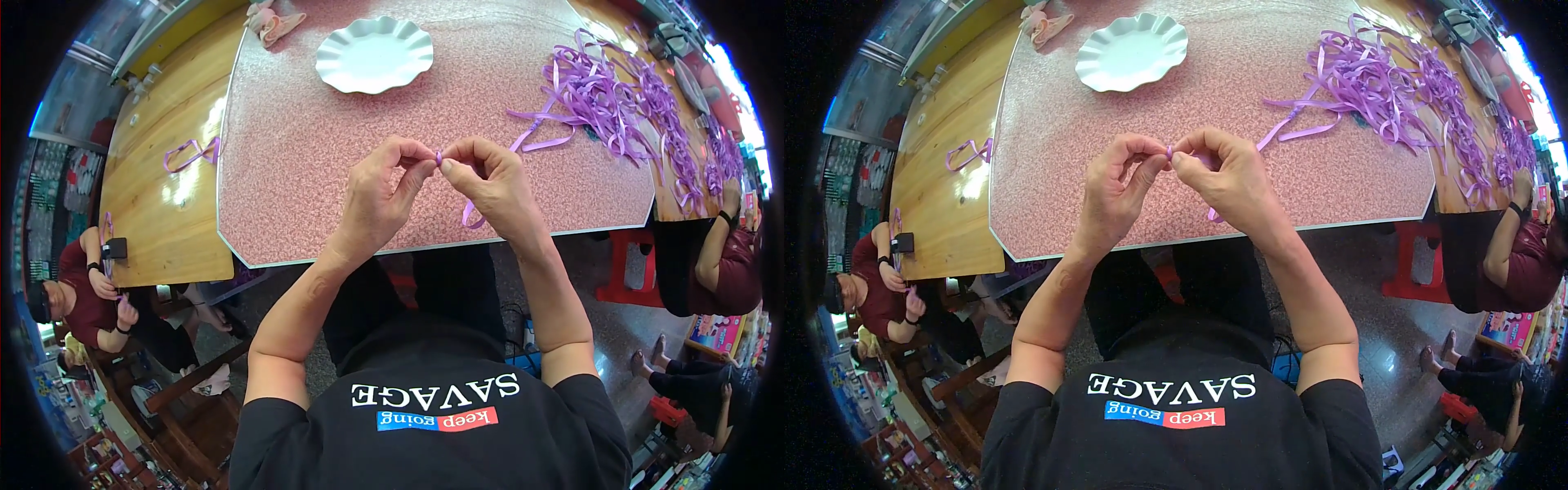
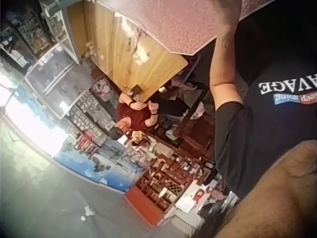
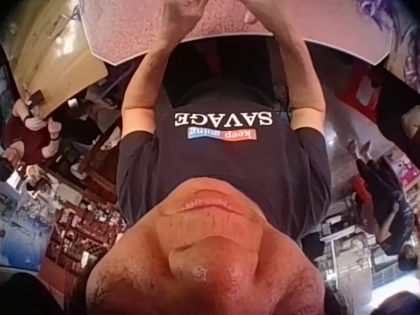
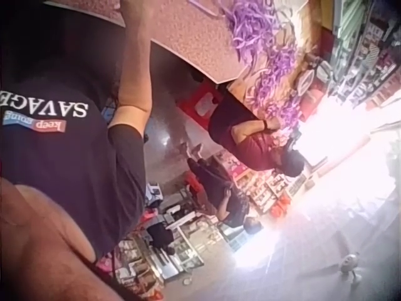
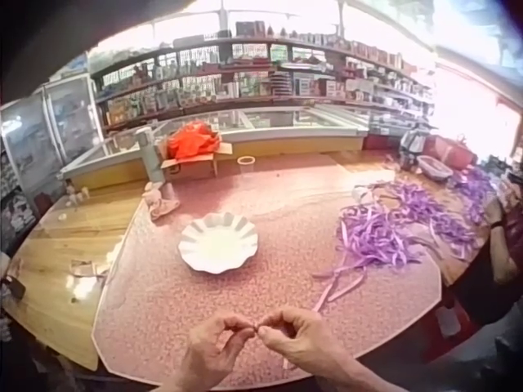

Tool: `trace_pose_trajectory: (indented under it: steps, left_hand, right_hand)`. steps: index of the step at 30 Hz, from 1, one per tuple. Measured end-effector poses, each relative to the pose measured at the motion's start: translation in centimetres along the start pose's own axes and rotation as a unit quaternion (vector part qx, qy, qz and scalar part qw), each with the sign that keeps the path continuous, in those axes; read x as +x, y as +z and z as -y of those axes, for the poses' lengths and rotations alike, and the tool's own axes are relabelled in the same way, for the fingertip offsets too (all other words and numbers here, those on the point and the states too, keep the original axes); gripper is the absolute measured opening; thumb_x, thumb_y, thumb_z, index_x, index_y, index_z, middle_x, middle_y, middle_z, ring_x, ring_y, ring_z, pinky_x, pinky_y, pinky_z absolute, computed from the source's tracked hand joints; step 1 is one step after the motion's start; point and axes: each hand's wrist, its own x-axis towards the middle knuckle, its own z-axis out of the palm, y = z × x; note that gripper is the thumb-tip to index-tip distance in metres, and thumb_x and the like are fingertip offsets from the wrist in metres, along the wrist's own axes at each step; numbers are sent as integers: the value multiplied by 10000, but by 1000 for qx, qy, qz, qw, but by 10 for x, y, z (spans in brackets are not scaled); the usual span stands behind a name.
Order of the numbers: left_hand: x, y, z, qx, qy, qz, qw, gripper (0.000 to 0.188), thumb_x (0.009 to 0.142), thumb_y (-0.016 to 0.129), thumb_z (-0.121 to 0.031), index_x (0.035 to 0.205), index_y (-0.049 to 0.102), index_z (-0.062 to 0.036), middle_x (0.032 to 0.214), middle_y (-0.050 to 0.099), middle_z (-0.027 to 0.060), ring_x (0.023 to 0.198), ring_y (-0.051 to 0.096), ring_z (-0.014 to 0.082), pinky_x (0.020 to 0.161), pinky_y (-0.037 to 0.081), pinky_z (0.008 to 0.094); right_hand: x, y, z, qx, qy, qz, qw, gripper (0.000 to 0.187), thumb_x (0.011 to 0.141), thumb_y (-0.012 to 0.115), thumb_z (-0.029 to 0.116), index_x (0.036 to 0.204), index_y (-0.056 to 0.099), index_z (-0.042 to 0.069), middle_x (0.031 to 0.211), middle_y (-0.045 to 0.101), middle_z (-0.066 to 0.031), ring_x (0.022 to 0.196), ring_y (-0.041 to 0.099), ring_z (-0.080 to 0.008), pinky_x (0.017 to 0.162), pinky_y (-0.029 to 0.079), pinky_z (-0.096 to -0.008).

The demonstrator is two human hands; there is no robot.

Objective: Tying knots in purple ribbons at a workbench.

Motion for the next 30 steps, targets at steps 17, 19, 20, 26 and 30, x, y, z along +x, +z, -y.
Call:
trace_pose_trajectory:
  steps: [17, 19, 20, 26, 30]
  left_hand:
    - [0, -4, -3, 3, 22, 17, 1000, 105, 897, 678, -12, 986, 625, 9, 898, 666, 124, 817, 688, 214, 734, 539, 321]
    - [1, -4, -2, 22, 29, 26, 999, 104, 899, 672, -11, 988, 626, 15, 897, 668, 119, 823, 687, 211, 741, 539, 322]
    - [1, -4, -2, 22, 28, 25, 999, 104, 899, 672, -11, 988, 626, 15, 897, 668, 119, 823, 687, 211, 741, 539, 322]
    - [-2, -6, 3, -19, -33, 26, 999, 106, 920, 670, -42, 994, 620, 16, 896, 667, 120, 818, 682, 217, 744, 538, 329]
    - [-1, -5, 1, 33, 4, 30, 999, 123, 940, 671, -76, 1010, 607, 3, 902, 660, 122, 816, 675, 225, 726, 534, 337]
  right_hand:
    - [-2, -3, 2, -8, 7, 16, 1000, 187, 977, 668, 203, 996, 699, 20, 783, 562, 77, 680, 462, -16, 578, 363, -199]
    - [0, -2, -4, -6, 2, 18, 1000, 190, 978, 666, 208, 992, 699, 21, 781, 553, 79, 689, 455, -14, 583, 354, -201]
    - [0, -1, -6, -4, -3, 19, 1000, 193, 980, 664, 212, 987, 699, 22, 780, 544, 82, 698, 447, -13, 587, 346, -203]
    - [-1, 4, -6, 14, -21, 11, 1000, 195, 977, 674, 175, 1032, 709, -9, 836, 619, 52, 757, 513, -26, 647, 404, -197]
    - [-3, 1, -6, 10, -11, 5, 1000, 205, 969, 685, 163, 1061, 712, -17, 866, 648, 33, 787, 544, -34, 674, 428, -197]
